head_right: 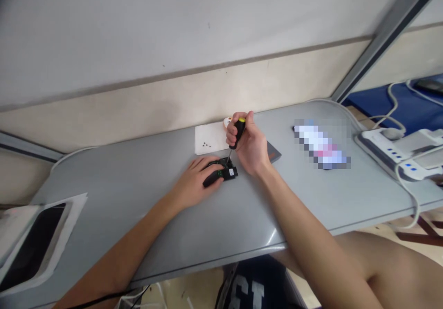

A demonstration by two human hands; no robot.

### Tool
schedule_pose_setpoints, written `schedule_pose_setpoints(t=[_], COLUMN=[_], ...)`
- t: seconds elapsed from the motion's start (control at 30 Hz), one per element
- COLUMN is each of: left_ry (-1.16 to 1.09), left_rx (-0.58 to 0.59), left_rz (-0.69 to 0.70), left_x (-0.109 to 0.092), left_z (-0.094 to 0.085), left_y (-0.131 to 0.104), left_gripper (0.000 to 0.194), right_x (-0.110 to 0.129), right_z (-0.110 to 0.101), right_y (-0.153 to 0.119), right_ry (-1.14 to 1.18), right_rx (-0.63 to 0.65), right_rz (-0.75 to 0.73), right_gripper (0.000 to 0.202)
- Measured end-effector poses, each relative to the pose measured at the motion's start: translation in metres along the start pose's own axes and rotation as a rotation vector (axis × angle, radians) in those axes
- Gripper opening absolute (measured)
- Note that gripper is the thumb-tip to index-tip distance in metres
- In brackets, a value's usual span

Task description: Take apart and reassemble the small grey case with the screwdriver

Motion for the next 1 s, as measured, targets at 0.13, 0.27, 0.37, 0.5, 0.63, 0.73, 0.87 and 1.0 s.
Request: schedule_pose_setpoints(t=[0.13,0.27,0.37,0.5,0.63,0.73,0.87,1.0], left_ry=[-0.001,-0.004,-0.003,0.003,0.013,0.011,0.005,-0.011], left_rx=[0.007,-0.003,-0.008,-0.016,-0.028,-0.025,-0.015,-0.017], left_rz=[-0.006,0.001,0.001,0.005,0.024,0.029,0.018,0.024], left_x=[0.0,0.0,-0.001,0.0,-0.001,-0.001,0.001,0.004], left_z=[0.0,0.0,0.0,0.0,0.0,0.0,0.0,0.001], left_y=[0.0,0.0,0.0,0.0,0.0,0.0,0.0,-0.001], left_gripper=[0.024,0.023,0.023,0.023,0.023,0.022,0.023,0.024], right_x=[0.003,0.005,0.004,0.005,0.005,0.005,0.003,-0.001], right_z=[-0.001,-0.003,-0.001,0.002,0.001,-0.004,-0.008,-0.007], right_y=[-0.003,-0.001,0.002,-0.001,-0.005,-0.003,0.002,0.004], right_ry=[0.026,-0.033,-0.049,0.028,0.022,-0.002,0.018,0.025], right_rx=[0.01,0.015,0.072,0.078,0.036,0.027,0.088,0.111], right_rz=[-0.01,-0.05,-0.027,-0.016,-0.004,-0.008,-0.011,0.023], right_gripper=[0.039,0.037,0.036,0.038,0.04,0.042,0.039,0.046])
Point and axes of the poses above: each hand's wrist, its own y-axis towards the middle knuckle, its own z-axis out of the palm, x = y × z, the point moved 3 cm from there along y, towards the middle knuckle, and after that the axes turned 13 degrees about -y, right-handed, at the moved point
